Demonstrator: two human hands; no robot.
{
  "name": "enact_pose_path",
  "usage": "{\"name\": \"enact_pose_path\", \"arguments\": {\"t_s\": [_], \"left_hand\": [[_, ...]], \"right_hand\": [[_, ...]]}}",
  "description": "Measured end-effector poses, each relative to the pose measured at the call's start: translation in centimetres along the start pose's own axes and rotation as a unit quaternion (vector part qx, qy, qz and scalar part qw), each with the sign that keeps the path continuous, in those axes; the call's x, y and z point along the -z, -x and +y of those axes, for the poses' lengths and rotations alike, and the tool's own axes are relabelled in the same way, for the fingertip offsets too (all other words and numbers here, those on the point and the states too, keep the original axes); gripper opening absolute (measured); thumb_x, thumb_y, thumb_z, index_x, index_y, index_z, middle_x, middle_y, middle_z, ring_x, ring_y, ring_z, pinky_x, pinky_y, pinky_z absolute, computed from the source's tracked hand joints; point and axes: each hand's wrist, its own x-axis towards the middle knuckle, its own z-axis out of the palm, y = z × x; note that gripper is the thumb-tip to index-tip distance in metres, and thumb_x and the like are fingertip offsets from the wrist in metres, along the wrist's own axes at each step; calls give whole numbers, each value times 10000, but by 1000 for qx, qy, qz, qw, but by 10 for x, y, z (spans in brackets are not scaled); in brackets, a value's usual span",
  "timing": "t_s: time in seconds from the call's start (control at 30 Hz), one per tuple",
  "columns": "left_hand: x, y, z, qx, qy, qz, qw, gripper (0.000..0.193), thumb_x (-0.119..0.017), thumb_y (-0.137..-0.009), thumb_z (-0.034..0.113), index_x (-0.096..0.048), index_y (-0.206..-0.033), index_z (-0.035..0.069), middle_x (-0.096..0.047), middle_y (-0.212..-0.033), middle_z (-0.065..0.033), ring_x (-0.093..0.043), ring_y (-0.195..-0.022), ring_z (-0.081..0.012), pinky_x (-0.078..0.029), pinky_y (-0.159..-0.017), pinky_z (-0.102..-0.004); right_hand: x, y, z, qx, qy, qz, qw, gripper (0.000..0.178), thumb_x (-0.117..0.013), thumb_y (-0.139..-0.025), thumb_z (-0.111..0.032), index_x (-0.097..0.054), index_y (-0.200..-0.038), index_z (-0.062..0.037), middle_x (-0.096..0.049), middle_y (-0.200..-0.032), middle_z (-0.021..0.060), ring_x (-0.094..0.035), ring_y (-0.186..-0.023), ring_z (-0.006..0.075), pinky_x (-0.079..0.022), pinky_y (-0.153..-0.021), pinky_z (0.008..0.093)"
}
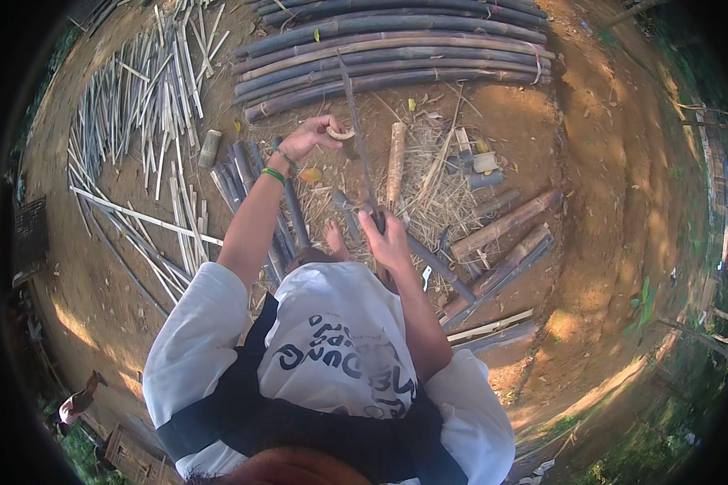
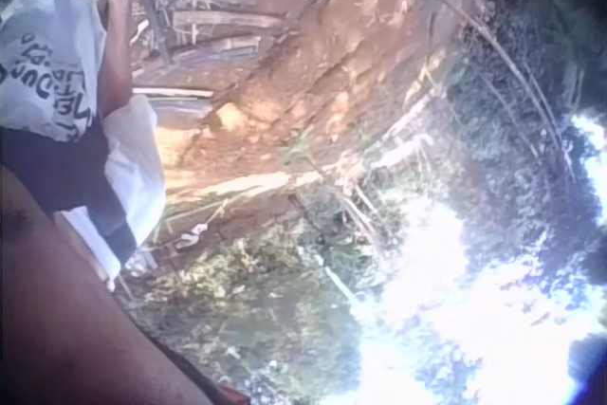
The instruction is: The person splits a bamboo pole with a machete and a wooden mallet, then trims the edges of a bamboo strip with the blade.
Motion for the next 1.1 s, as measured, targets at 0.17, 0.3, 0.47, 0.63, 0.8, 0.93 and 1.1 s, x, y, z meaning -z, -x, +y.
{"name": "enact_pose_path", "arguments": {"t_s": [0.17, 0.3, 0.47, 0.63, 0.8, 0.93, 1.1], "left_hand": [[25, -2, 1, 36, 6, -31, 999, 238, -822, -774, 25, -673, -952, 74, -667, -1100, -20, -602, -1083, -153, -447, -981, -311], [27, -4, -1, 21, -8, -35, 999, 254, -807, -772, 25, -641, -949, 97, -668, -1129, -21, -609, -1070, -151, -477, -906, -297], [31, -2, -4, 19, 4, -27, 999, 258, -805, -772, 18, -630, -948, 90, -643, -1148, -23, -584, -1118, -152, -479, -938, -316], [30, 0, -2, 13, 18, -21, 1000, 253, -795, -780, 17, -628, -954, 93, -629, -1119, -15, -582, -1088, -153, -467, -924, -305], [28, 2, 0, 10, 36, -23, 999, 262, -798, -792, 37, -621, -976, 99, -613, -1111, -3, -573, -1067, -144, -454, -909, -301], [23, 6, 2, 0, 36, -16, 999, 271, -793, -835, 117, -606, -1031, 107, -589, -1083, 17, -548, -1040, -121, -434, -904, -292], [21, 11, -9, -17, -34, 58, 998, 310, -791, -885, 289, -628, -1077, 109, -617, -1096, -13, -540, -1067, -150, -392, -980, -314]], "right_hand": [[-7, -10, -14, -29, -2, -29, 999, 454, -626, -1018, -428, -638, -914, 13, -502, -528, -13, -482, -449, 90, -361, -442, 290], [-15, -18, -11, -49, -8, -41, 998, 506, -593, -1026, -476, -637, -906, 13, -499, -517, -11, -484, -447, 97, -366, -442, 295], [-21, -22, -10, -46, 2, -36, 998, 523, -586, -1029, -490, -639, -904, 15, -506, -517, -7, -485, -445, 102, -368, -439, 296], [-25, -24, -7, -39, -12, -31, 999, 529, -589, -1028, -491, -640, -896, 19, -520, -528, -4, -483, -438, 100, -375, -435, 295], [-29, -33, 9, -4, 42, -18, 999, 508, -534, -1059, -486, -559, -807, -45, -499, -514, 8, -474, -417, 116, -377, -427, 300], [-33, -40, 16, 15, 72, 0, 997, 526, -527, -1060, -491, -571, -810, -31, -502, -501, 11, -488, -415, 124, -382, -427, 313], [-36, -43, 8, 2, 96, 7, 995, 538, -540, -1050, -495, -614, -866, 5, -515, -504, 19, -509, -423, 133, -395, -430, 325]]}}
